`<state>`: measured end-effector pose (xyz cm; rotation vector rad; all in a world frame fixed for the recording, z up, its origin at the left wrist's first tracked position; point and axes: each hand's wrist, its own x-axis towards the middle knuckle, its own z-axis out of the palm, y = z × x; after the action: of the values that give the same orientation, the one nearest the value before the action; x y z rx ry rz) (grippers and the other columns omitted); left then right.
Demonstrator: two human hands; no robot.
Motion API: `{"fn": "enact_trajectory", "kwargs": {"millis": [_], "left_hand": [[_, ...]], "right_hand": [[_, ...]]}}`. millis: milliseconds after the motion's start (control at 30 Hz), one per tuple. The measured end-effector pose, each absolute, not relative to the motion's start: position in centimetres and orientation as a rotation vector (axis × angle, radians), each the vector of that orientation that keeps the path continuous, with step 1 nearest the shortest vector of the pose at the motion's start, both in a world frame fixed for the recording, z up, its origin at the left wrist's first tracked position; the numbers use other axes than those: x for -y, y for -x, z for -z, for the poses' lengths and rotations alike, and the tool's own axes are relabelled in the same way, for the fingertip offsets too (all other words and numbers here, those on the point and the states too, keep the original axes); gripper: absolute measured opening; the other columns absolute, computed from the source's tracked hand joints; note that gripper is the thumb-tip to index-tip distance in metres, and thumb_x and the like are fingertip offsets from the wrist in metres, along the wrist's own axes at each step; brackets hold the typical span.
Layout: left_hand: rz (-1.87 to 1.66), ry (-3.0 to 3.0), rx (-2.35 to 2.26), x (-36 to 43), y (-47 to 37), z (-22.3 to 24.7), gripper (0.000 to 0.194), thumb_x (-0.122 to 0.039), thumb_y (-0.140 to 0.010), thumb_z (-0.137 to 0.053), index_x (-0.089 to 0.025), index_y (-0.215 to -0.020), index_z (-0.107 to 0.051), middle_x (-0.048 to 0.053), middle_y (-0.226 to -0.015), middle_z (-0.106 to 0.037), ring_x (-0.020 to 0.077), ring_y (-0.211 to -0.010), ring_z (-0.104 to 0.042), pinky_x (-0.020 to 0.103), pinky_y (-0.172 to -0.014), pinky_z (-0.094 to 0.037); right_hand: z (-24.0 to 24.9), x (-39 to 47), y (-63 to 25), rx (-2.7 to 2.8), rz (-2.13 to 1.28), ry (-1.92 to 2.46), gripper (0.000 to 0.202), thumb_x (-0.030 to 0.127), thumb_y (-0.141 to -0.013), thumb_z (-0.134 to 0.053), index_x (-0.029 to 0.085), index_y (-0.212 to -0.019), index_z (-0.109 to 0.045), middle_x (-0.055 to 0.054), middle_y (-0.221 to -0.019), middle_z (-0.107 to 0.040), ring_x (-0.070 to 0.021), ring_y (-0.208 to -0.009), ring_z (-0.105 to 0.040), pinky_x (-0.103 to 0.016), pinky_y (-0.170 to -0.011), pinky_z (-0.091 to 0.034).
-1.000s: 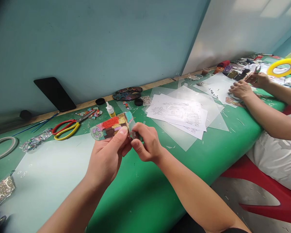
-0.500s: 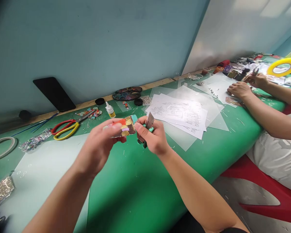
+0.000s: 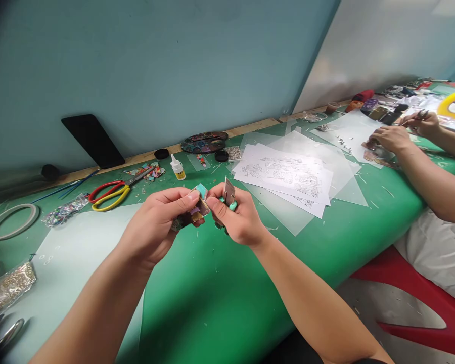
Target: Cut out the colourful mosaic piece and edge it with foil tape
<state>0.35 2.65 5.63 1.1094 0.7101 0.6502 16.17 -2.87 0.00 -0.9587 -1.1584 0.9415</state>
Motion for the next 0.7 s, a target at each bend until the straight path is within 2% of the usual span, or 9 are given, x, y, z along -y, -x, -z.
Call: {"fn": "enact_trajectory", "kwargs": {"millis": [200,433,600,700], "left_hand": [[-0.749,-1.003,-0.735,-3.4,0.2,-5.9,0.026,-0.034,-0.078,-0.083,-0.013,-0.069,-0.070,0.003,-0.070,-0.068,0.0115,-0.058,-0.060,0.027,-0.062,-0.050],[-0.626,-1.140,-0.722,-4.0,1.2,-6.5,0.026,-0.037,-0.087,-0.075,-0.014,-0.080,-0.066,0.004,-0.079,-0.071,0.0144,-0.059,-0.068,0.028,-0.059,-0.053],[-0.556,-1.202,-0.649,-3.6,0.7,-6.4,0.022,-0.034,-0.091,-0.071,-0.015,-0.084,-0.061,0.003,-0.079,-0.071,0.0108,-0.055,-0.063,0.026,-0.059,-0.049],[-0.527,-1.264,-0.658,-3.3,0.5,-6.2,0.023,-0.035,-0.092,-0.068,-0.015,-0.082,-0.061,0.001,-0.072,-0.067,0.0114,-0.057,-0.063,0.026,-0.059,-0.047]], "right_hand": [[-0.3,2.8,-16.5,1.054,-0.982,0.829,0.028,0.044,-0.094,-0.069,0.021,-0.082,-0.060,0.006,-0.055,-0.044,-0.0097,-0.045,-0.039,-0.025,-0.044,-0.033],[-0.8,2.4,-17.7,1.241,-0.571,1.212,0.039,0.047,-0.090,-0.074,0.021,-0.069,-0.055,0.004,-0.056,-0.049,-0.0107,-0.051,-0.043,-0.028,-0.050,-0.038],[-0.2,2.5,-17.3,1.310,-0.616,1.135,0.026,0.048,-0.097,-0.065,0.023,-0.093,-0.060,0.003,-0.066,-0.055,-0.0113,-0.052,-0.045,-0.027,-0.050,-0.039],[-0.2,2.8,-16.9,1.312,-0.727,1.052,0.030,0.049,-0.096,-0.066,0.021,-0.086,-0.062,0.001,-0.068,-0.059,-0.0112,-0.051,-0.046,-0.028,-0.048,-0.039]]}}
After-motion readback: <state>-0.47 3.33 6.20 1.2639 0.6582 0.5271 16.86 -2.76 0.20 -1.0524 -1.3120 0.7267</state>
